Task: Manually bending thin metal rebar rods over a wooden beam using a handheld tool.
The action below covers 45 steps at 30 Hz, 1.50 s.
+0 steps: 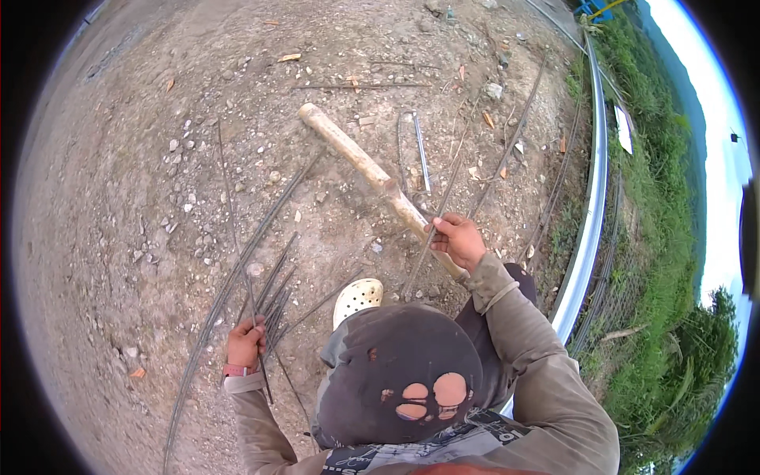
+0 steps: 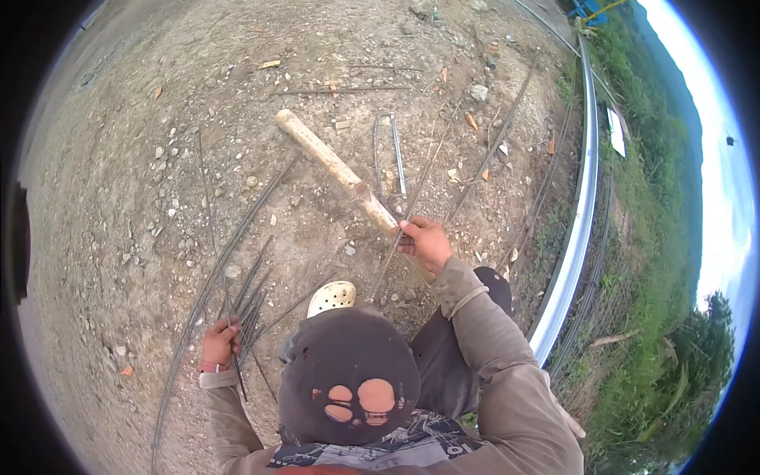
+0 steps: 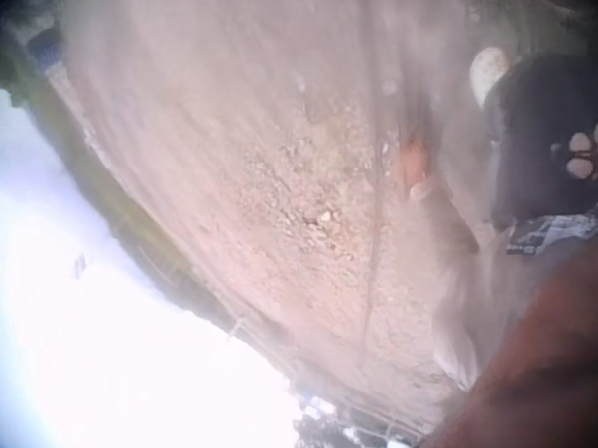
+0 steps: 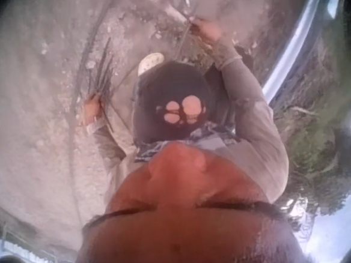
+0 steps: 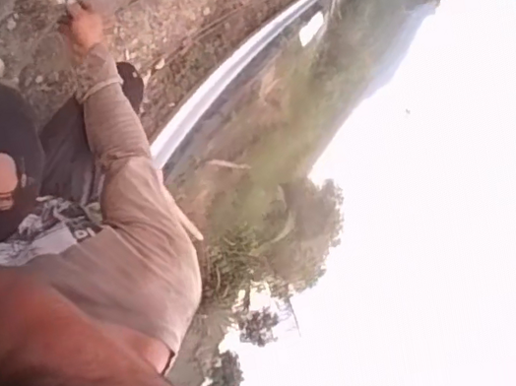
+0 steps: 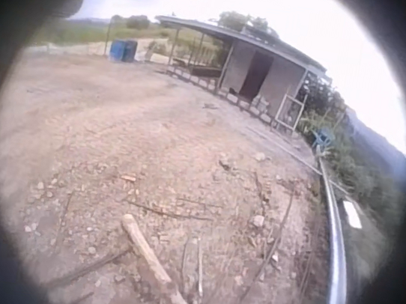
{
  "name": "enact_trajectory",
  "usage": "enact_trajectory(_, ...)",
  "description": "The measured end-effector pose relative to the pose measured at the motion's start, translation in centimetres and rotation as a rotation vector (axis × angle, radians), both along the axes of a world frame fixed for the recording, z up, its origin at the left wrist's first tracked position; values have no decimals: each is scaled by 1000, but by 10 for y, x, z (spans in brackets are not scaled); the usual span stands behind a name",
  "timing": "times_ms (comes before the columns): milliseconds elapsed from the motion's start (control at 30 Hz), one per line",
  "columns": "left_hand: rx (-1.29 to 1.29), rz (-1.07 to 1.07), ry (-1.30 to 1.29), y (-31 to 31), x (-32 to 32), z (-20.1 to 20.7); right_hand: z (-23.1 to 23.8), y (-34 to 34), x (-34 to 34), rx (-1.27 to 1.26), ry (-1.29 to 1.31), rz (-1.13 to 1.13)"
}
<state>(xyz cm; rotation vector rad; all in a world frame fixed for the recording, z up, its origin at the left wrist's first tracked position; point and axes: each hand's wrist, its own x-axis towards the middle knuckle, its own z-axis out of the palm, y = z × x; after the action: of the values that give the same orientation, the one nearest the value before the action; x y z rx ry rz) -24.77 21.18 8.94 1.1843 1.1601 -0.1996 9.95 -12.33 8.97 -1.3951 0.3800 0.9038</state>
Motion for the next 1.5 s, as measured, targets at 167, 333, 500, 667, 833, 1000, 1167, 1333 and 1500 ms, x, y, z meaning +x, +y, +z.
enact_trajectory(167,-178,-33,-138,-42,74,14,4,65,76,53,-64,93)
enact_trajectory(333,-285,71,-211,-50,109,5,40,130,154,-9,-305,-111)
enact_trajectory(500,-365,152,-318,-29,136,-2,44,124,86,119,-219,139)
enact_trajectory(667,-550,-51,-398,-30,188,-5,11,114,-2,94,-69,259)
enact_trajectory(833,-521,-121,-361,-43,218,0,-6,123,-29,110,39,203)
enact_trajectory(1000,-429,-194,-238,-62,234,-4,-10,123,-29,126,-23,184)
enact_trajectory(1167,-340,-165,-218,-61,243,-9,-15,125,-26,146,-20,276)
enact_trajectory(1333,-194,-342,-292,-52,261,-12,-17,131,-19,155,-61,170)
enact_trajectory(1500,-75,-403,-300,-51,273,-13,-18,133,-16,197,-27,136)
